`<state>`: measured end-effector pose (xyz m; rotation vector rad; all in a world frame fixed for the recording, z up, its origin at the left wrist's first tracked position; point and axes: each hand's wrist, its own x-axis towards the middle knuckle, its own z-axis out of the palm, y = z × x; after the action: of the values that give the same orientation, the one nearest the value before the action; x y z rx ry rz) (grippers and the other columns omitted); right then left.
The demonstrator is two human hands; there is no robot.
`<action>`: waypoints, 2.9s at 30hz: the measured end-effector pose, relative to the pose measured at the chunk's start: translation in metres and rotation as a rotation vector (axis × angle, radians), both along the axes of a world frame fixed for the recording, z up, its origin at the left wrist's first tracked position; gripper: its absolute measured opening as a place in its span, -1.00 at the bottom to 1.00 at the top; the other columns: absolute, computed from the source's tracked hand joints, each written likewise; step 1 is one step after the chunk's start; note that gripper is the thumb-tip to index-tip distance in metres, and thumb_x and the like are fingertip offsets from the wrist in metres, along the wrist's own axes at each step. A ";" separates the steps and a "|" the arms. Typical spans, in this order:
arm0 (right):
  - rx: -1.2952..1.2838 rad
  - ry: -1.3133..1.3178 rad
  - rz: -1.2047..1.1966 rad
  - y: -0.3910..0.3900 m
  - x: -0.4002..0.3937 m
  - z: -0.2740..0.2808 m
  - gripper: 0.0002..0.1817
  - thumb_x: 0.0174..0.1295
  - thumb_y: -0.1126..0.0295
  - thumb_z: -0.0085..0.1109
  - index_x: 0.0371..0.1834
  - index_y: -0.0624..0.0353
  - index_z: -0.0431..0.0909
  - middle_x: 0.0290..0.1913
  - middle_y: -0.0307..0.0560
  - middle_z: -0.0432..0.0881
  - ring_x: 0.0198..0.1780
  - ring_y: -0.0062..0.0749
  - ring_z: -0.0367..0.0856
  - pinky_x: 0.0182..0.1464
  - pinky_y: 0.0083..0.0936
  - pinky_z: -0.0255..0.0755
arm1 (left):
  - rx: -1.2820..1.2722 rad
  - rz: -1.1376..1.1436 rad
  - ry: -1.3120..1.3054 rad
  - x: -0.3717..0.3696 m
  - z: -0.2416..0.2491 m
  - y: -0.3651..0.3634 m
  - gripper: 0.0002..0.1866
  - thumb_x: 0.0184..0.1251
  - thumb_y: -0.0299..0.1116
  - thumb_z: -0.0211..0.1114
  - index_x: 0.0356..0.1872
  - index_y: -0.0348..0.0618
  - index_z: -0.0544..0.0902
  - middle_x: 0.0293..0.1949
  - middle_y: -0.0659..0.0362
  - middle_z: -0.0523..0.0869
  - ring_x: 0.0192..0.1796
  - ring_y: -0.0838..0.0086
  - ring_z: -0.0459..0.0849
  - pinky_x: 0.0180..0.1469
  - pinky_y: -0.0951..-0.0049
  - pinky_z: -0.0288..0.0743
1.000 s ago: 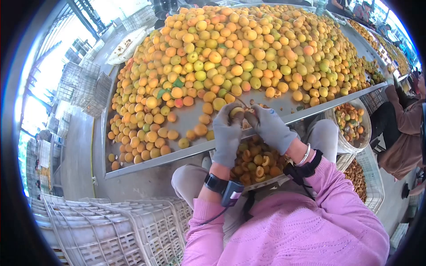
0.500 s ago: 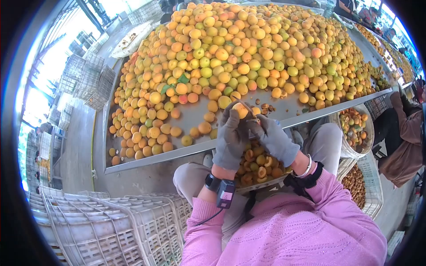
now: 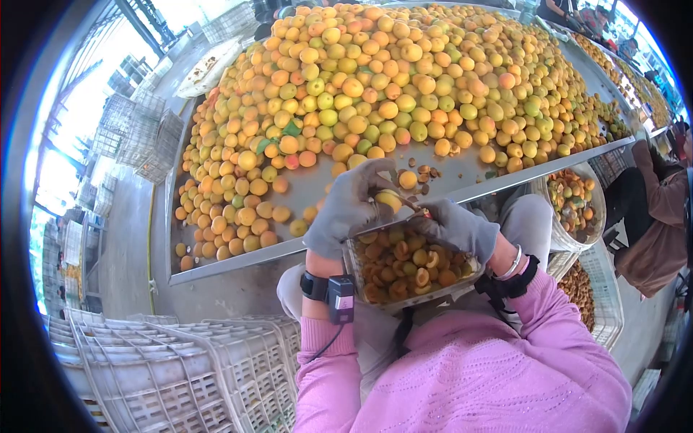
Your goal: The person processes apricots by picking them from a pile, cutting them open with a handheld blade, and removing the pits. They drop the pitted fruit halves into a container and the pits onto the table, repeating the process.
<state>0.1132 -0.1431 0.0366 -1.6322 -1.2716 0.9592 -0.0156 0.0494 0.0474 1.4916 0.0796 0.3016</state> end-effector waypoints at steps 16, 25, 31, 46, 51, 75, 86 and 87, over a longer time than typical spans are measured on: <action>0.076 0.264 -0.114 -0.010 -0.011 -0.024 -0.58 0.47 0.12 0.08 0.06 0.32 0.55 -0.17 -0.25 0.64 -0.15 -0.62 0.52 -0.07 -0.56 0.48 | -0.551 0.054 -0.046 0.007 -0.028 -0.035 -0.72 0.32 -0.33 0.40 -0.06 -0.27 0.64 -0.21 0.13 0.74 -0.15 0.47 0.72 -0.06 0.46 0.63; 0.105 0.436 -0.207 -0.017 -0.019 -0.039 -0.59 0.45 0.09 0.12 0.05 0.26 0.57 -0.20 -0.35 0.60 -0.20 -0.73 0.45 -0.15 -0.64 0.43 | -0.298 0.160 0.058 0.005 -0.012 -0.045 -0.71 0.28 -0.48 0.40 -0.01 -0.29 0.62 -0.11 0.14 0.72 -0.08 0.45 0.70 0.02 0.48 0.61; 0.175 0.488 -0.196 -0.007 -0.019 -0.035 -0.60 0.43 0.08 0.13 0.02 0.23 0.58 -0.21 -0.38 0.58 -0.23 -0.73 0.45 -0.18 -0.64 0.43 | -0.806 0.029 -0.297 0.014 -0.035 -0.061 -0.69 0.33 -0.41 0.36 0.05 -0.26 0.59 -0.04 0.11 0.69 0.03 0.34 0.69 0.06 0.42 0.61; 0.195 0.835 -0.455 -0.006 0.001 -0.024 -0.66 0.35 0.09 0.26 -0.16 0.18 0.59 -0.59 -0.45 0.41 -0.61 -0.81 0.26 -0.59 -0.74 0.10 | -0.163 0.272 0.092 0.008 -0.025 -0.032 -0.69 0.10 -0.50 0.45 -0.11 -0.32 0.64 -0.27 0.21 0.72 -0.25 0.58 0.64 -0.18 0.56 0.56; 0.265 0.504 -0.545 0.017 -0.003 -0.013 -0.63 0.43 0.13 0.14 0.08 0.22 0.53 -0.33 -0.29 0.59 -0.39 -0.69 0.50 -0.38 -0.70 0.40 | 0.246 0.435 0.025 0.024 -0.047 -0.055 -0.65 0.26 -0.41 0.42 0.02 -0.30 0.60 -0.08 0.15 0.68 -0.07 0.50 0.65 0.01 0.48 0.60; 0.384 0.450 -0.505 0.040 -0.016 -0.029 -0.74 0.45 0.31 0.11 0.06 0.25 0.53 -0.13 -0.25 0.59 -0.11 -0.62 0.50 -0.04 -0.59 0.43 | 0.353 0.527 -0.168 0.013 -0.035 -0.074 -0.75 0.50 -0.40 0.06 0.11 -0.22 0.48 -0.14 -0.15 0.68 -0.04 -0.07 0.66 -0.04 0.23 0.50; 0.379 -0.372 -0.581 0.035 -0.017 -0.025 -0.77 0.28 0.31 0.21 -0.26 0.30 0.52 -0.52 0.01 0.49 -0.47 -0.34 0.47 -0.34 -0.38 0.41 | -0.484 0.547 -0.129 0.049 -0.104 -0.081 -0.73 0.58 -0.29 0.05 0.11 -0.20 0.54 -0.05 0.23 0.65 0.02 0.55 0.58 0.03 0.48 0.54; 0.463 -0.488 -0.536 0.035 -0.025 -0.020 -0.76 0.21 0.30 0.26 -0.26 0.27 0.53 -0.50 0.09 0.47 -0.48 -0.21 0.47 -0.35 -0.35 0.41 | -0.698 0.555 -0.145 0.054 -0.115 -0.086 -0.72 0.58 -0.27 0.04 0.11 -0.19 0.55 -0.06 0.23 0.65 0.02 0.54 0.58 0.03 0.49 0.55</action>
<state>0.0880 -0.1081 0.0163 -1.7369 -1.1487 -0.0685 0.0386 -0.0363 -0.0674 0.7272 0.4405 0.7431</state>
